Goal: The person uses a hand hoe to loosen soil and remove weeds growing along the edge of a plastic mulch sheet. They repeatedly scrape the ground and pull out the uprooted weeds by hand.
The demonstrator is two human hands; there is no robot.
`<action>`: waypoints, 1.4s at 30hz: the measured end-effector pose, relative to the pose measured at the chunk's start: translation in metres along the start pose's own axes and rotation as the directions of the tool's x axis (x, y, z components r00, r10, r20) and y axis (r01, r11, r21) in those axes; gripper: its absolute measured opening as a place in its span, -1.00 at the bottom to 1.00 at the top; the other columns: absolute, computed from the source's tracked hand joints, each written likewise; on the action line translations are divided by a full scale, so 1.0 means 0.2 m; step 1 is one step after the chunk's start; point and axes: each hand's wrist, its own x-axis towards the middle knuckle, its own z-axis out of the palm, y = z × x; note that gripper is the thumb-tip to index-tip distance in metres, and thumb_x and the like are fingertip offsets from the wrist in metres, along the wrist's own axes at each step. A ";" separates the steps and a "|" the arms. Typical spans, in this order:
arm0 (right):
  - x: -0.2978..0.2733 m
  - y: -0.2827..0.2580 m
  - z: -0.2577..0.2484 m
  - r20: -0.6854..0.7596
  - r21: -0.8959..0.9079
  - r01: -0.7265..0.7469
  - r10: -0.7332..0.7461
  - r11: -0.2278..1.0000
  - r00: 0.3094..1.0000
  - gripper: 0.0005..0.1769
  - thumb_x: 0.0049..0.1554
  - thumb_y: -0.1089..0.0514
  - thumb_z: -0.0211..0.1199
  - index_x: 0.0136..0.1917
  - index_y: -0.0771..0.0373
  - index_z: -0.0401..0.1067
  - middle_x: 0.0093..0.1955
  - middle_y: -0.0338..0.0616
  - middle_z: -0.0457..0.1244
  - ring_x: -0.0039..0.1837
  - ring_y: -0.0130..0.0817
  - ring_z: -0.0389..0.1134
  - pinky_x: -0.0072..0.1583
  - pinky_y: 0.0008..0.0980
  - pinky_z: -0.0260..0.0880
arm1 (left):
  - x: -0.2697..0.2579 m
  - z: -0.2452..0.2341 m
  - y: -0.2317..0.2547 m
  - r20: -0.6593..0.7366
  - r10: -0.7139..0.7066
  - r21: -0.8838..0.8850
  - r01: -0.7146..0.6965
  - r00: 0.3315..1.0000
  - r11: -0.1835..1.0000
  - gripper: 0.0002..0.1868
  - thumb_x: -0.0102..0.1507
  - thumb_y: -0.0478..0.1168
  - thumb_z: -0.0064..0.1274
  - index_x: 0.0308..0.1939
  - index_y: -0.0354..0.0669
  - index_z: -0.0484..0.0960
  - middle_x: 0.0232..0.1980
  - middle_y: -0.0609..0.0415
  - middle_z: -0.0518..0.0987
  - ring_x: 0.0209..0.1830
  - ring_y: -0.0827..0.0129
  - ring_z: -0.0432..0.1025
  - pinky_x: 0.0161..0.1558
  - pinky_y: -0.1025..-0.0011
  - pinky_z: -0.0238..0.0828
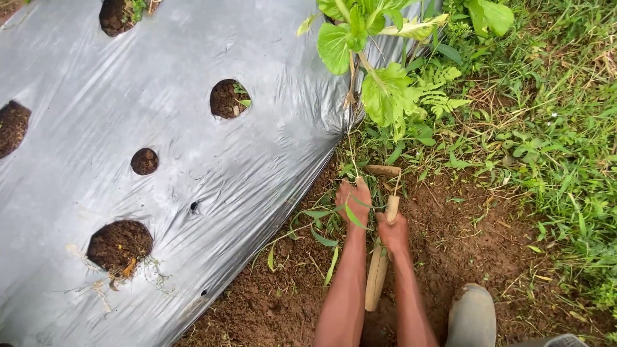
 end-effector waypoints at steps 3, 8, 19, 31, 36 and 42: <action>-0.03 -0.02 0.01 0.007 -0.024 -0.002 0.002 1.000 1.000 -0.84 0.30 0.24 0.12 0.03 0.43 0.32 -0.35 0.02 0.21 -0.38 -0.31 0.22 -0.30 -0.41 0.28 | -0.03 -0.06 0.11 -0.017 -0.042 0.128 0.043 0.999 0.991 -0.28 0.33 0.25 -0.10 0.25 -0.34 0.52 0.09 -0.36 0.61 0.12 -0.18 0.54 -0.01 -0.14 0.53; -0.17 -0.38 -0.11 -0.101 0.153 0.035 -0.020 0.988 0.995 -0.87 0.28 0.21 0.16 0.02 0.34 0.33 -0.42 -0.12 0.20 -0.46 -0.39 0.24 -0.42 -0.44 0.32 | 0.09 0.03 -0.03 -0.026 -0.031 0.079 0.033 0.999 0.996 -0.54 0.27 -0.03 0.02 0.10 -0.28 0.67 -0.12 -0.35 0.67 -0.03 -0.26 0.57 -0.06 -0.16 0.55; 0.08 -0.03 0.01 0.064 0.146 0.072 -0.082 0.987 0.995 -0.74 0.26 0.14 0.16 0.06 0.42 0.36 -0.38 -0.07 0.25 -0.40 -0.32 0.30 -0.31 -0.31 0.37 | 0.09 0.00 0.01 0.012 0.043 0.228 -0.045 0.999 0.973 -0.34 0.21 0.23 0.09 0.03 -0.34 0.63 -0.11 -0.31 0.66 0.00 -0.15 0.57 0.05 -0.12 0.53; -0.12 -0.23 -0.06 -0.106 0.166 0.180 -0.164 0.970 0.981 -0.83 0.23 0.09 0.18 0.04 0.17 0.34 -0.31 -0.12 0.22 -0.34 -0.36 0.25 -0.28 -0.35 0.36 | 0.11 0.03 -0.06 -0.031 -0.067 0.062 0.069 0.997 0.996 -0.39 0.37 0.24 -0.18 0.27 -0.10 0.56 0.08 -0.08 0.62 0.18 0.02 0.52 0.30 -0.01 0.32; -0.15 -0.47 -0.15 -0.197 0.309 0.254 -0.199 0.917 0.960 -0.67 0.31 0.05 0.02 0.27 0.23 0.15 -0.31 -0.10 0.22 -0.34 -0.36 0.31 -0.26 -0.37 0.48 | 0.15 0.14 -0.15 0.000 -0.039 0.111 0.039 0.999 0.993 -0.56 0.33 0.02 0.06 0.18 -0.15 0.58 -0.12 -0.13 0.65 -0.03 0.04 0.58 0.18 0.02 0.45; 0.01 -0.05 -0.07 0.062 0.079 0.176 -0.181 0.981 0.982 -0.74 0.22 0.18 0.19 0.11 0.38 0.32 -0.38 0.00 0.24 -0.41 -0.28 0.28 -0.32 -0.32 0.42 | 0.04 0.08 -0.06 -0.038 -0.020 0.092 0.023 0.999 0.995 -0.63 0.38 -0.15 0.01 0.19 -0.28 0.58 -0.21 -0.21 0.62 -0.12 0.00 0.59 0.09 0.05 0.47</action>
